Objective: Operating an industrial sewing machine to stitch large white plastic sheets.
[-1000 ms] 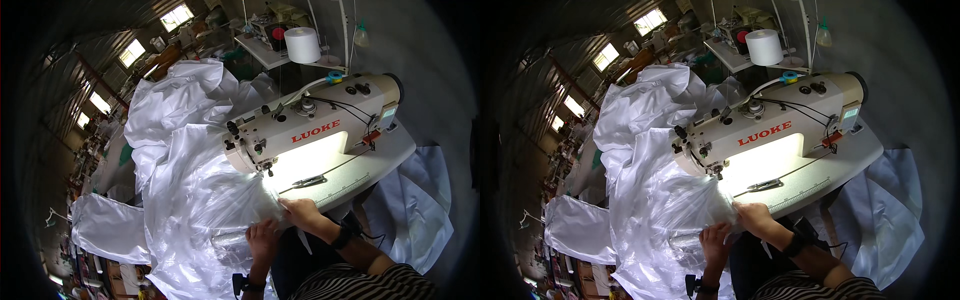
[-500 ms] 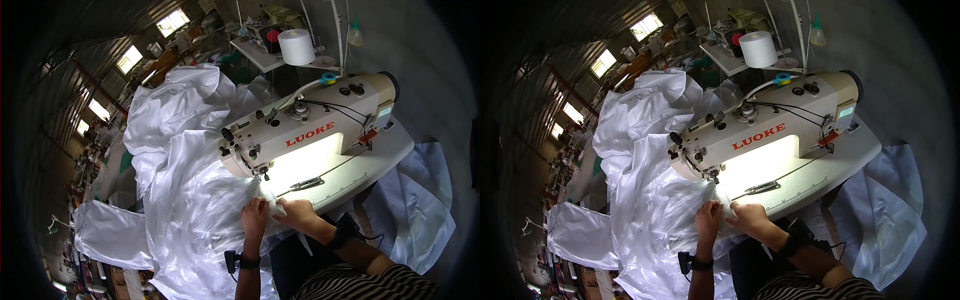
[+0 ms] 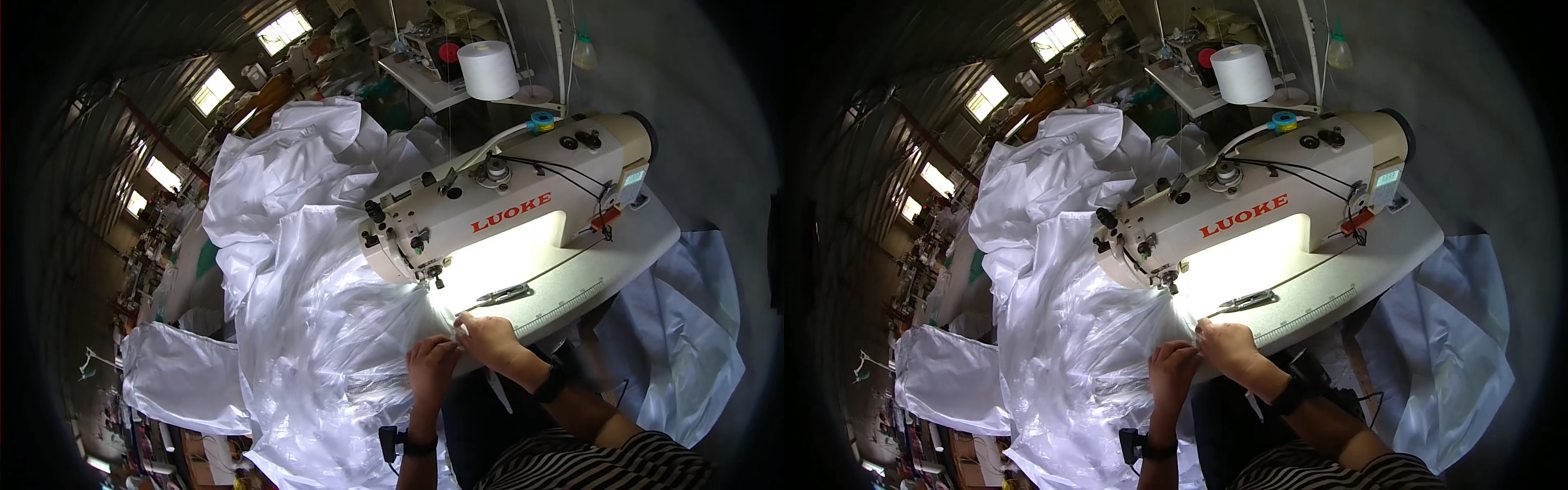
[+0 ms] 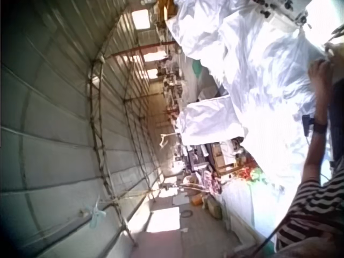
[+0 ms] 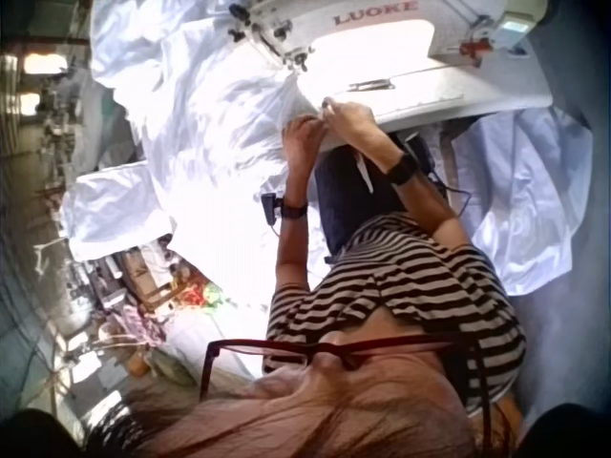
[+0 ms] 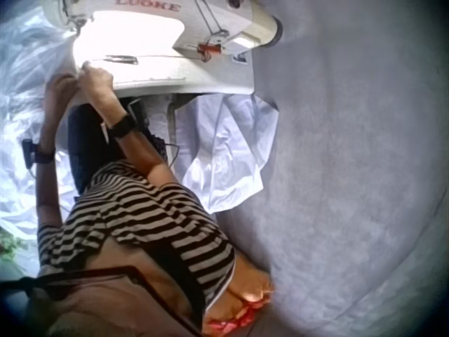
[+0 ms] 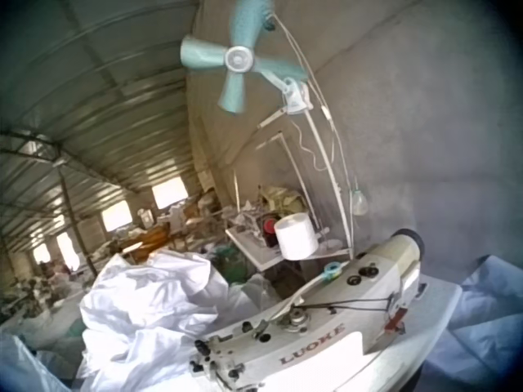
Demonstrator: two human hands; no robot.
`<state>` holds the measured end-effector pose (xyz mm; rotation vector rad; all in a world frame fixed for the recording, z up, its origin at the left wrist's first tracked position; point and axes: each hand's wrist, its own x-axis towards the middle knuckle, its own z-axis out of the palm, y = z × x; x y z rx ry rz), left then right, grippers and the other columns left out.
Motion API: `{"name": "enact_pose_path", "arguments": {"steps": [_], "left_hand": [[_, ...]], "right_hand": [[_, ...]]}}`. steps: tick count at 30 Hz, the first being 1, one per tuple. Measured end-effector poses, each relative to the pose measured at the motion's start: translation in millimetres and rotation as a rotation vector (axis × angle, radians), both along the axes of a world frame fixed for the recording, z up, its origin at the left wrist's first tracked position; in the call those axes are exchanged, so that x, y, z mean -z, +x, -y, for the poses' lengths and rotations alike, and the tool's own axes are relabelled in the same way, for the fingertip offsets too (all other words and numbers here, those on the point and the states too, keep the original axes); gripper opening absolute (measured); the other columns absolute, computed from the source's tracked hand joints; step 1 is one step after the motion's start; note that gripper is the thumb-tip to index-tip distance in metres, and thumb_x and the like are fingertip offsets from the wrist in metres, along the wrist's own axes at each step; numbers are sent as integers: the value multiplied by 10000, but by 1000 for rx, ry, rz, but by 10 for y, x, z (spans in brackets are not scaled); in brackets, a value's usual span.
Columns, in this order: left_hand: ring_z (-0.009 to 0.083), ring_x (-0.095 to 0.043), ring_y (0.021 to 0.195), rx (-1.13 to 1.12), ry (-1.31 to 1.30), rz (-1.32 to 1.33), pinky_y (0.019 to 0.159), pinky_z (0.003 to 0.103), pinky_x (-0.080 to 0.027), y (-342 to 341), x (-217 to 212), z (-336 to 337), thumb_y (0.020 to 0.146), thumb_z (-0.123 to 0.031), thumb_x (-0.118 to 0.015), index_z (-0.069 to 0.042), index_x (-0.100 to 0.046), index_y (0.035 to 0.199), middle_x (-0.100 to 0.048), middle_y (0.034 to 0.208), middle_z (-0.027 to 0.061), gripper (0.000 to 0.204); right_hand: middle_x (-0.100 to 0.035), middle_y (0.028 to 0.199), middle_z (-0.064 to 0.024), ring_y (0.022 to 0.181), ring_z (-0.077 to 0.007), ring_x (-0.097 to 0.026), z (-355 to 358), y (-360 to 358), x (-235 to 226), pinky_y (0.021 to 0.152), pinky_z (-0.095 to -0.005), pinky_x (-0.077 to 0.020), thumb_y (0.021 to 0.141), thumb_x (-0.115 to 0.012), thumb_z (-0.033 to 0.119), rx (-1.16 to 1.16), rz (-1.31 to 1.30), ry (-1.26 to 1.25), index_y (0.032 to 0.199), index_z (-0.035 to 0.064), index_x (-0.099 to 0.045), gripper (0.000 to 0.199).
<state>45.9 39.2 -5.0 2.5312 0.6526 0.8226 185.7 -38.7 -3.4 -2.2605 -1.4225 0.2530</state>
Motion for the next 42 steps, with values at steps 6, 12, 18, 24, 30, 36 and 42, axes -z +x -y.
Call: {"name": "enact_pose_path", "arguments": {"steps": [6, 12, 18, 24, 30, 36, 42], "left_hand": [[268, -663, 854, 81, -414, -65, 762, 354, -503, -31, -6, -318, 834, -176, -705, -77, -735, 896, -695, 959, 77, 120], [285, -666, 850, -92, -284, -89, 740, 367, -508, 163, -39, -241, 832, -163, -685, -54, -697, 896, -679, 940, 94, 127], [277, -643, 903, -106, -189, 29, 800, 397, -474, 119, 135, -176, 786, -162, -720, -90, -695, 901, -668, 966, 55, 138], [260, -629, 913, -103, -1, 48, 804, 398, -447, 97, 171, -74, 777, -179, -737, -112, -686, 919, -670, 979, 34, 166], [280, -638, 805, -182, -121, 16, 753, 399, -461, 195, 147, -134, 797, -157, -722, -92, -638, 885, -672, 864, 63, 138], [292, -640, 765, -22, 23, 109, 726, 414, -491, 184, 285, -176, 819, -107, -705, -61, -600, 932, -671, 817, 82, 161], [295, -651, 799, 81, 177, 110, 740, 425, -505, 161, 128, -119, 830, -74, -701, -46, -597, 1013, -677, 849, 106, 212]], "right_hand": [[-708, 834, -113, 813, -299, -696, 70, 35, -19, 749, -412, -535, 955, -526, 298, -45, -142, 58, 1096, 142, -627, 232], [-713, 832, -103, 804, -280, -701, 72, -16, -176, 731, -401, -534, 951, -541, 343, -12, -171, 1, 1065, 106, -635, 279], [-703, 761, -85, 709, -259, -705, 19, -102, 70, 637, -379, -539, 929, -586, 325, 13, 11, 49, 1065, 106, -593, 258], [-691, 744, -85, 708, -264, -705, 49, -95, -8, 631, -374, -543, 924, -593, 303, 12, 18, 45, 1035, 92, -566, 240], [-681, 780, -110, 722, -266, -702, 171, -159, -96, 632, -365, -548, 922, -584, 256, 11, 40, 105, 974, 68, -556, 197], [-681, 798, -103, 741, -282, -691, 82, -146, 92, 678, -389, -546, 867, -644, 228, 105, -22, 107, 948, 89, -623, 162], [-657, 764, -88, 670, -283, -675, 163, -143, 114, 626, -371, -545, 901, -594, 203, 83, 9, 321, 833, 88, -594, 134]]}}
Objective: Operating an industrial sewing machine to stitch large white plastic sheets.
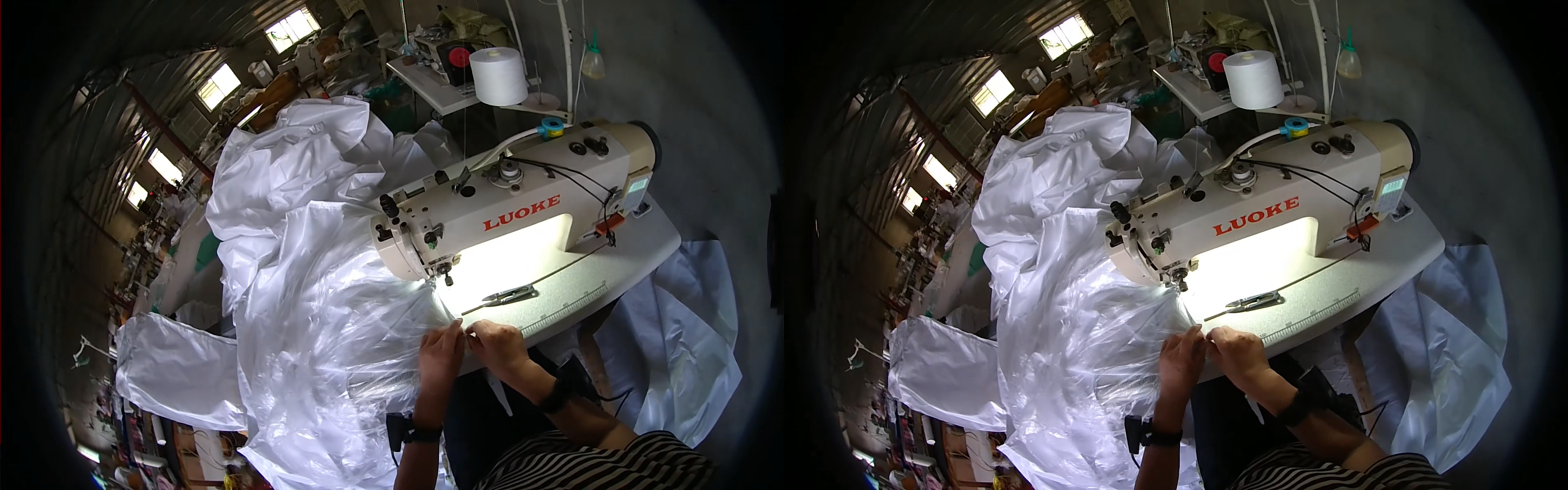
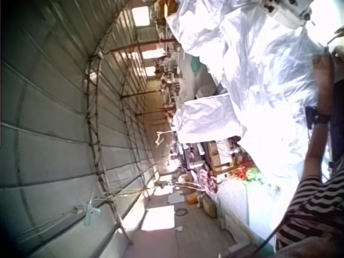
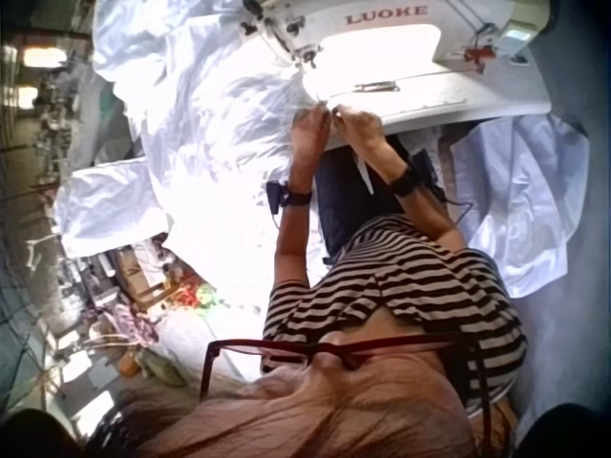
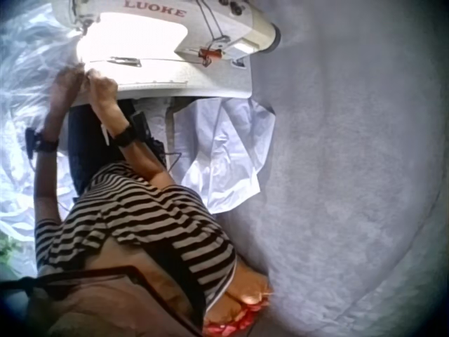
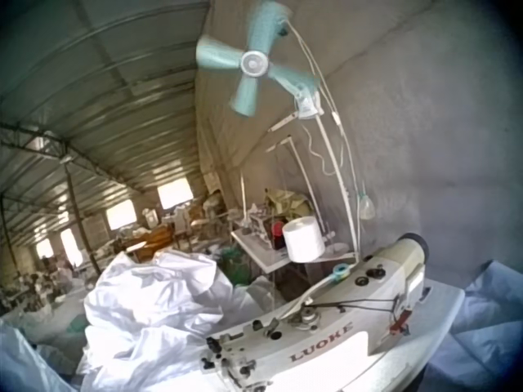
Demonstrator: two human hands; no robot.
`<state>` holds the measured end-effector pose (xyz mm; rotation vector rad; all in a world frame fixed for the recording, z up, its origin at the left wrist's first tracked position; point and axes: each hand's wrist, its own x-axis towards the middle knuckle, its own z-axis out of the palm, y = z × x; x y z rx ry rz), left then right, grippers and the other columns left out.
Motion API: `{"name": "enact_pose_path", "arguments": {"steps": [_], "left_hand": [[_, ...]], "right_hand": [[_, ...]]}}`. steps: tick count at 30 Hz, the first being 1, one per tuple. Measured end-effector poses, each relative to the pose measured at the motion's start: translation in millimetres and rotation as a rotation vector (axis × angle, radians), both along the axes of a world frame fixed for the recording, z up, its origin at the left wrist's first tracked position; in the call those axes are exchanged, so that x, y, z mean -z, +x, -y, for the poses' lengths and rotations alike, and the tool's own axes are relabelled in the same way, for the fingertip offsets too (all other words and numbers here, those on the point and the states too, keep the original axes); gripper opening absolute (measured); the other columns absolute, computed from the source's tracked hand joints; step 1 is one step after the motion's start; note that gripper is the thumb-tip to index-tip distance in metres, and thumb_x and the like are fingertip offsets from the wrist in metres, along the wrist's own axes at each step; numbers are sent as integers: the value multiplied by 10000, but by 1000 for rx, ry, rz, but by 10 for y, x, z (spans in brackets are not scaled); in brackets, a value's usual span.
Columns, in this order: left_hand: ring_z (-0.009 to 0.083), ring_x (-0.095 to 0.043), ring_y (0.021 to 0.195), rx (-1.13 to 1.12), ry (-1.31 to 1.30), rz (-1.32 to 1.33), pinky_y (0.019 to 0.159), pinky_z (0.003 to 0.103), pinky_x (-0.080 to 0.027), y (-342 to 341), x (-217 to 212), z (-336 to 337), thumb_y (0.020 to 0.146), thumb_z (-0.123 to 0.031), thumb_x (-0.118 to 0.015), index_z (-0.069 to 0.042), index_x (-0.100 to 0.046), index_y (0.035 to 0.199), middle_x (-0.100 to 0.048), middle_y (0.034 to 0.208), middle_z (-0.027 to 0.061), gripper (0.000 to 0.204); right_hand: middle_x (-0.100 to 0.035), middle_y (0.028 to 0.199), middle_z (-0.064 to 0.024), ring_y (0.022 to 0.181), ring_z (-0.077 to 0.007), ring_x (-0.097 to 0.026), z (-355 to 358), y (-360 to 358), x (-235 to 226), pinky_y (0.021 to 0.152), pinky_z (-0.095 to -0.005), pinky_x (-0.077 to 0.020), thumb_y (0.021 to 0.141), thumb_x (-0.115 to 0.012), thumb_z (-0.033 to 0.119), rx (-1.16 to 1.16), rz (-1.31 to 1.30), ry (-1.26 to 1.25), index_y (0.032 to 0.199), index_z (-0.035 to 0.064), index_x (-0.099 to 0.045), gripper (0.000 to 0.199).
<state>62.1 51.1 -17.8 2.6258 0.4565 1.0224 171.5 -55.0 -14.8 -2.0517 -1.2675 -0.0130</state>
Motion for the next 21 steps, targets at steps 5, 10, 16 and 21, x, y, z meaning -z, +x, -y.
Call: {"name": "enact_pose_path", "arguments": {"steps": [5, 10, 16, 21], "left_hand": [[322, -666, 884, 89, 15, 20, 765, 424, -537, -161, 81, 26, 839, -37, -702, -28, -567, 1097, -679, 921, 127, 291], [337, -670, 920, 96, -73, 29, 785, 418, -554, -184, 128, -4, 837, -17, -701, -22, -544, 1115, -678, 1005, 141, 320], [303, -663, 985, 82, -87, 82, 905, 483, -509, -314, 225, 70, 800, -72, -734, -63, -591, 1113, -672, 1091, 113, 344], [259, -623, 1081, 114, 21, -129, 990, 478, -446, -401, -42, 98, 756, -112, -739, -96, -654, 1113, -662, 1134, 68, 367]], "right_hand": [[-635, 786, -86, 686, -278, -672, 72, -33, -75, 624, -371, -543, 911, -605, 200, -104, 55, 56, 853, 69, -623, 144], [-627, 798, -82, 701, -277, -666, 79, -28, -113, 631, -373, -540, 902, -613, 185, -106, 9, 48, 850, 75, -635, 124], [-623, 817, -69, 730, -274, -652, 182, -5, -214, 674, -381, -529, 852, -666, 192, -219, 43, -51, 986, 84, -684, 174], [-581, 842, -54, 786, -247, -619, 252, 63, -181, 725, -380, -501, 824, -676, 191, -316, 194, -49, 1103, 72, -657, 304]]}}
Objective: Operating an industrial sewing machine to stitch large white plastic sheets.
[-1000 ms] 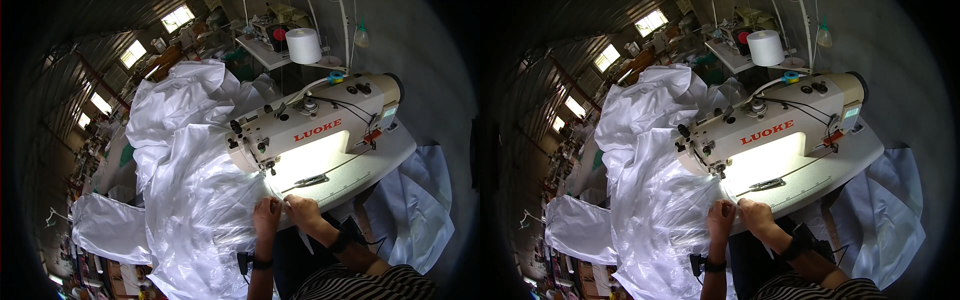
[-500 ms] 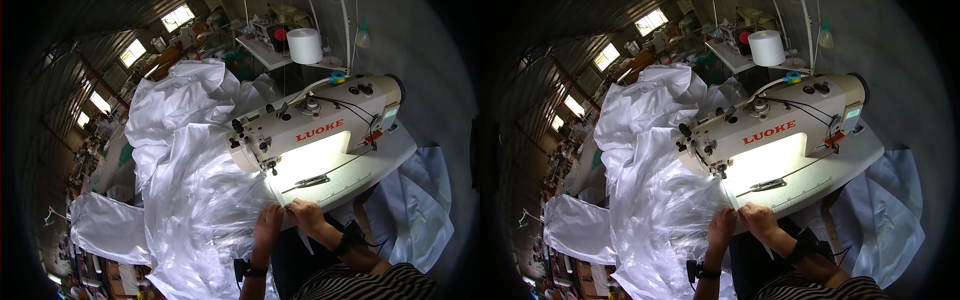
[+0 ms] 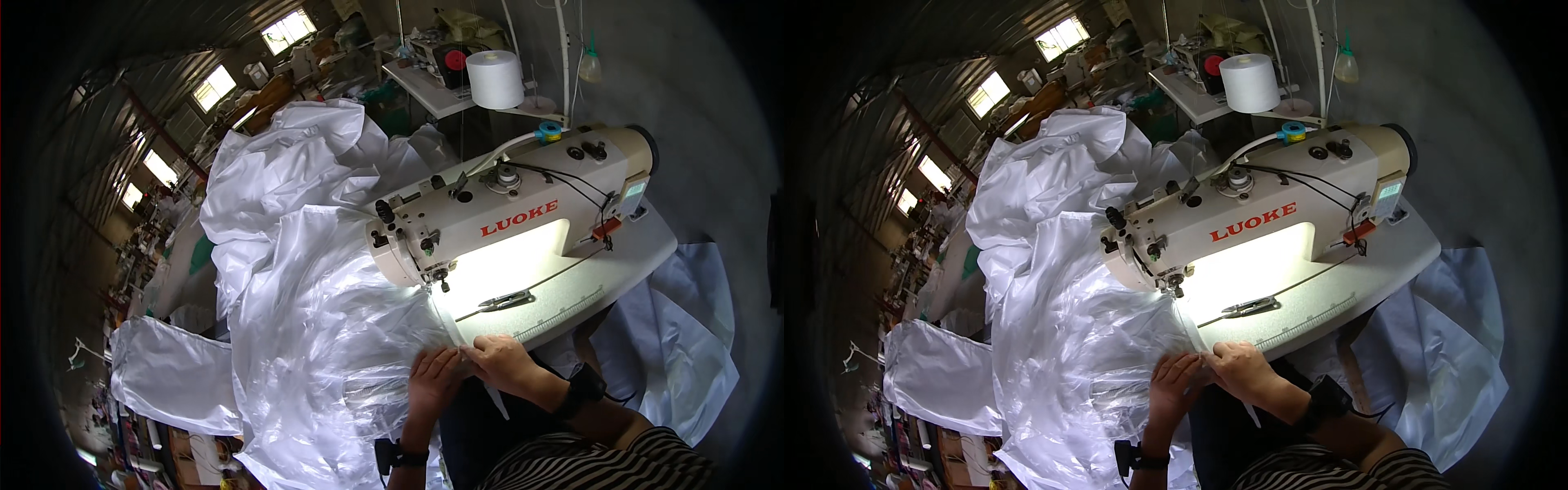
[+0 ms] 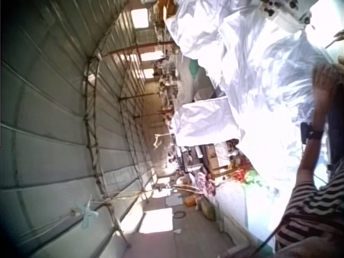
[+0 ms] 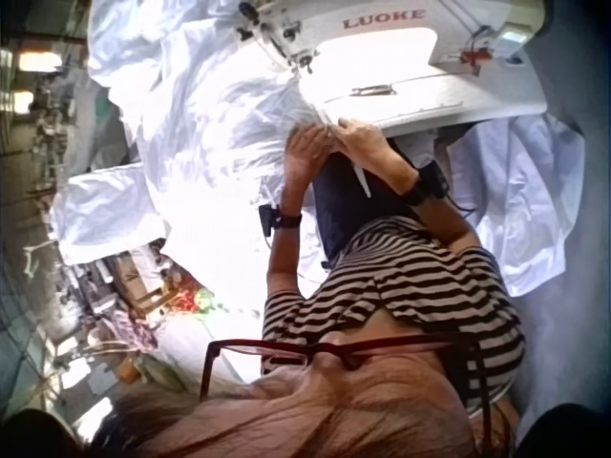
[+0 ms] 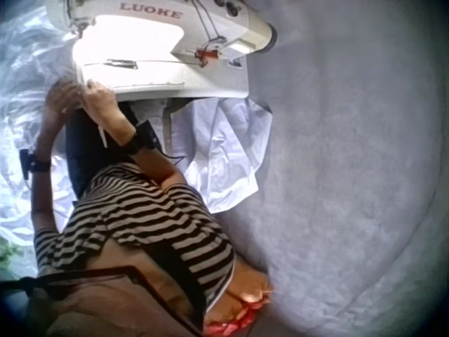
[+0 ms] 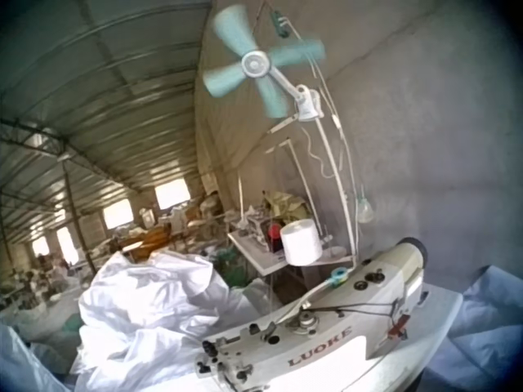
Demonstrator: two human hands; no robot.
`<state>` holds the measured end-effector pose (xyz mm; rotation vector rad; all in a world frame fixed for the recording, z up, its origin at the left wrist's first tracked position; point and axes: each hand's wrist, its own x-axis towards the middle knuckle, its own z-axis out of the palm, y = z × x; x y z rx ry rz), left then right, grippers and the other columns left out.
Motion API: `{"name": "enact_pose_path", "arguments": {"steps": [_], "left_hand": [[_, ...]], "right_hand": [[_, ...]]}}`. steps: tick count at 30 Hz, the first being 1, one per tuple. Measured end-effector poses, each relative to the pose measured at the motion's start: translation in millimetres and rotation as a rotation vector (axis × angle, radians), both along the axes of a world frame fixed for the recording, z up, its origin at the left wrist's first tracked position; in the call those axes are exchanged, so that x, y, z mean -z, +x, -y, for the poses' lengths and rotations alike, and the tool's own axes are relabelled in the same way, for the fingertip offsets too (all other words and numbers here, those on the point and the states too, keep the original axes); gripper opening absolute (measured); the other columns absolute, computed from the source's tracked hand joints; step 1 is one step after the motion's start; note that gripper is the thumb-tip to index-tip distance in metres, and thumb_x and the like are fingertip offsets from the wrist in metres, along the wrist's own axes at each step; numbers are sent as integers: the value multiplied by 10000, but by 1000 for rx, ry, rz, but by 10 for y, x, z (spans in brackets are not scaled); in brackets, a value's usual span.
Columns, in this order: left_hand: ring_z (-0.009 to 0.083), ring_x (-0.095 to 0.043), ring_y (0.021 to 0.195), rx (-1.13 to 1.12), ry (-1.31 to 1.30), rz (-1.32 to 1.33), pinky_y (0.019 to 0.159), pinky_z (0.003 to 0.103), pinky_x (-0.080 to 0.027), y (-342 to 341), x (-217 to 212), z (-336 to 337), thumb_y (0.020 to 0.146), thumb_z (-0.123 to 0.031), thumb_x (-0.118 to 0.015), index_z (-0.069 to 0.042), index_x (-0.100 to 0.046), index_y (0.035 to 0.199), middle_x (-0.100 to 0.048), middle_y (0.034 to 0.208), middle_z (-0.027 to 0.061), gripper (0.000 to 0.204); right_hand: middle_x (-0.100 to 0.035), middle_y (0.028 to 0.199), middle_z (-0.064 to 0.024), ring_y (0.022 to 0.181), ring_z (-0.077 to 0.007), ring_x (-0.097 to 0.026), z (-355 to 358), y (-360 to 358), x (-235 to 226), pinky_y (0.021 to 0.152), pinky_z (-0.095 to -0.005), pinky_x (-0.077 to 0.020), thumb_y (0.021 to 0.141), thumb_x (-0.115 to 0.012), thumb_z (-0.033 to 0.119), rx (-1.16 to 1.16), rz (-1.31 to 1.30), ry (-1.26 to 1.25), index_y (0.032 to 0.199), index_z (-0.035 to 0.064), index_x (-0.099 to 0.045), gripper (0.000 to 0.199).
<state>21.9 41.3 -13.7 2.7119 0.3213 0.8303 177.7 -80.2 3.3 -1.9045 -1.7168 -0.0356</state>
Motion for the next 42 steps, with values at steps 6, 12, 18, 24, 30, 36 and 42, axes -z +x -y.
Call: {"name": "enact_pose_path", "arguments": {"steps": [6, 12, 18, 24, 30, 36, 42], "left_hand": [[243, -615, 1067, 42, 40, -37, 967, 445, -445, 57, -8, -257, 751, -102, -720, -97, -682, 1084, -660, 1122, 55, 335], [250, -608, 1066, 33, 15, -86, 984, 418, -429, 223, -159, -507, 776, -98, -708, -95, -696, 1062, -658, 1120, 47, 286], [258, -590, 1087, -5, -52, -97, 1008, 416, -407, 287, -216, -578, 774, -149, -736, -109, -702, 1070, -657, 1122, 40, 301], [239, -591, 1031, -161, -121, -62, 956, 408, -397, 441, -74, -582, 781, -203, -748, -122, -724, 973, -667, 1037, 14, 209], [239, -599, 960, -304, -202, -41, 913, 421, -379, 515, 78, -657, 826, -234, -707, -117, -715, 845, -672, 951, 20, 119], [279, -602, 928, -418, -217, -87, 913, 447, -373, 627, 54, -634, 829, -256, -679, -91, -678, 780, -668, 912, 54, 172], [254, -593, 979, -519, -160, -129, 930, 430, -373, 696, 33, -617, 800, -283, -648, -89, -685, 804, -649, 923, 58, 197]], "right_hand": [[-597, 893, -64, 874, -236, -615, -126, 69, -9, 780, -370, -483, 802, -666, 167, -66, 34, -76, 1128, 44, -638, 350], [-605, 872, -61, 836, -233, -631, -411, 232, 108, 728, -369, -500, 817, -655, 164, -20, 24, -1, 1079, 73, -655, 277], [-596, 806, -58, 758, -240, -637, -557, 381, 161, 670, -372, -513, 846, -643, 167, -13, -2, 53, 926, 94, -650, 109], [-649, 818, -75, 769, -271, -661, -701, 384, 156, 678, -389, -524, 907, -599, 250, 95, -185, 36, 871, 100, -641, 160], [-675, 809, -81, 779, -277, -678, -768, 421, 174, 683, -399, -535, 923, -588, 305, 79, -202, -16, 885, 113, -641, 202], [-664, 803, -70, 731, -261, -673, -866, 394, 261, 612, -386, -537, 905, -607, 284, 222, -154, 15, 847, 121, -607, 174], [-578, 761, -44, 688, -249, -644, -731, 429, 318, 583, -359, -528, 867, -590, 180, 126, 61, 85, 890, 133, -592, 53]]}}
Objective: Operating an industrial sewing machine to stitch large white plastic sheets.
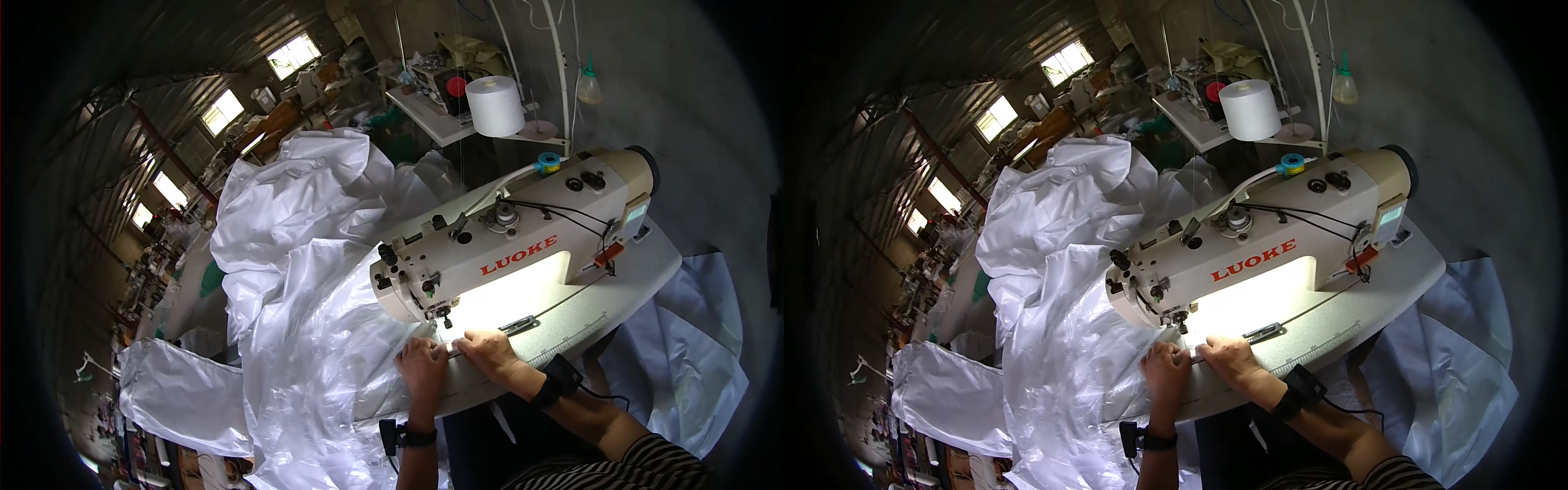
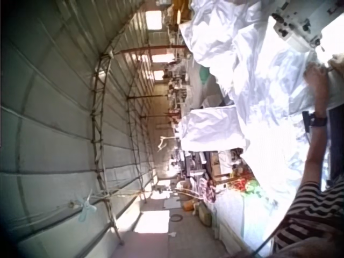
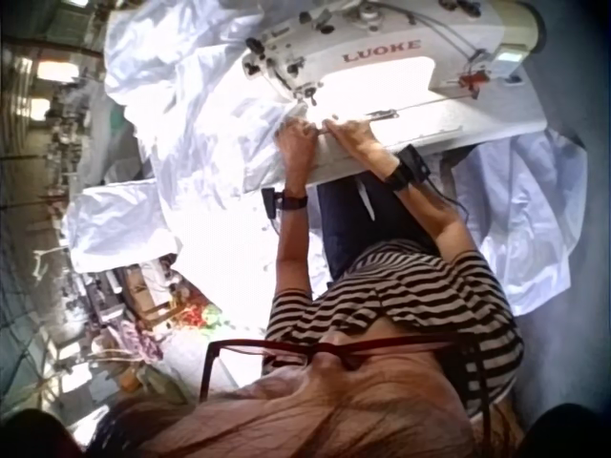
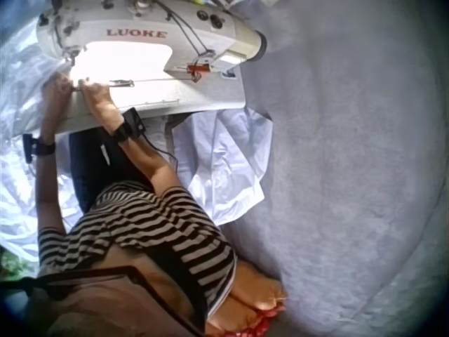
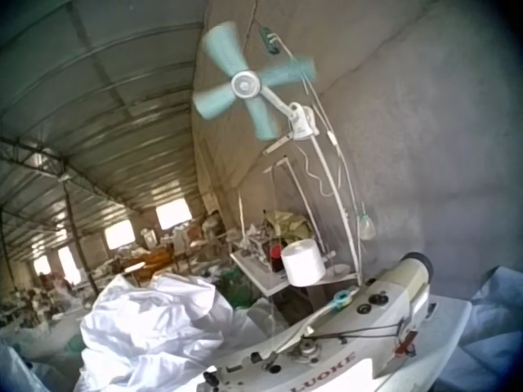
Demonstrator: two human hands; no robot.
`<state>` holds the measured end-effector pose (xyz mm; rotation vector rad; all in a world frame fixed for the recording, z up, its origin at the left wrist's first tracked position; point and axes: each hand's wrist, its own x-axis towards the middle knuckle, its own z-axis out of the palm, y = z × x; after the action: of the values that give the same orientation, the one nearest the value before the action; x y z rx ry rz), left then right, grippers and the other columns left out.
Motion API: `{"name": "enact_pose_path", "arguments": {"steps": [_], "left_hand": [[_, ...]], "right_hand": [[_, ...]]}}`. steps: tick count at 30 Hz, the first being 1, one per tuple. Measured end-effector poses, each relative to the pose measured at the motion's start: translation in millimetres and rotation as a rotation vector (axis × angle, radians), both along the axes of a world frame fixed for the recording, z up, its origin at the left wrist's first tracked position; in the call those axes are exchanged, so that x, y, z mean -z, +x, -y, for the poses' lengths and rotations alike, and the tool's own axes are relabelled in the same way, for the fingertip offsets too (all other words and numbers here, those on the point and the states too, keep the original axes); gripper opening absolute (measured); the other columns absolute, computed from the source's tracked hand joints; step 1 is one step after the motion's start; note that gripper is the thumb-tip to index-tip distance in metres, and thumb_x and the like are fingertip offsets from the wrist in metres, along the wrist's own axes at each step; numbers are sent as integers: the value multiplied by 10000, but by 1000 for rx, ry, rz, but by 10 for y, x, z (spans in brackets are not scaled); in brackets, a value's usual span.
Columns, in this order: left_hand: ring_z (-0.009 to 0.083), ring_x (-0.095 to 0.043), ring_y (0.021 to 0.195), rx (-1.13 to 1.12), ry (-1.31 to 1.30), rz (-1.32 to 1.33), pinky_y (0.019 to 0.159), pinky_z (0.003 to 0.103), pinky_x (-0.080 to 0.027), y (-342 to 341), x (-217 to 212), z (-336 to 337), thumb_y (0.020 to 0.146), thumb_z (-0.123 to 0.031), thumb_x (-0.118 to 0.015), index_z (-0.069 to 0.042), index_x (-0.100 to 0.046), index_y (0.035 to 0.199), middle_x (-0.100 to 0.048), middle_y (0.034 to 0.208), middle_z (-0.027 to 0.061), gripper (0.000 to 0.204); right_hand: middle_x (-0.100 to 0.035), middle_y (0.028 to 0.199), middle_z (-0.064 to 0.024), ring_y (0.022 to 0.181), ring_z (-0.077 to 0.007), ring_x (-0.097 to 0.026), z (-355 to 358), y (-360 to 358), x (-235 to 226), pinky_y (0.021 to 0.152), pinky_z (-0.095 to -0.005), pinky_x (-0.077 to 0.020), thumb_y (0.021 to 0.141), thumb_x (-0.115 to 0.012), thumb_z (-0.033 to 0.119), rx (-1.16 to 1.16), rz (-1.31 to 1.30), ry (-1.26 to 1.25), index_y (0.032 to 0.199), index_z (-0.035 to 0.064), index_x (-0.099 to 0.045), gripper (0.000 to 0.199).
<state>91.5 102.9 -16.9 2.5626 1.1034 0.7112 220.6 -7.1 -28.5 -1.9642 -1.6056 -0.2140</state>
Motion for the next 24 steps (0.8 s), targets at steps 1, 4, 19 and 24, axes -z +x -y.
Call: {"name": "enact_pose_path", "arguments": {"steps": [1, 4, 19, 24], "left_hand": [[254, -591, 984, -10, 6, 17, 932, 425, -374, 3, -2, -5, 789, -272, -652, -89, -685, 807, -639, 909, 63, 187], [258, -599, 961, -3, 6, 26, 919, 426, -386, -5, -6, -67, 772, -255, -659, -96, -686, 816, -624, 886, 57, 168], [339, -646, 917, -43, -55, -79, 849, 484, -455, 211, 147, -591, 754, -270, -656, -60, -722, 890, -686, 950, 148, 259], [361, -660, 860, -32, -33, -111, 797, 491, -485, 235, 167, -665, 751, -275, -651, -49, -705, 927, -696, 890, 158, 292]], "right_hand": [[-576, 773, -44, 710, -241, -644, 2, -12, -18, 592, -358, -528, 865, -578, 166, -13, 14, 19, 901, 131, -588, 51], [-576, 800, -48, 750, -231, -642, -24, -45, -78, 607, -357, -526, 863, -565, 150, -23, 32, 20, 915, 128, -584, 60], [-614, 884, -32, 784, -219, -664, -257, 52, -19, 625, -390, -528, 908, -553, 200, 41, 36, -113, 912, 148, -588, 63], [-633, 862, -22, 779, -201, -681, -293, 56, -41, 589, -357, -538, 878, -579, 174, 67, 62, -124, 898, 155, -624, 53]]}}
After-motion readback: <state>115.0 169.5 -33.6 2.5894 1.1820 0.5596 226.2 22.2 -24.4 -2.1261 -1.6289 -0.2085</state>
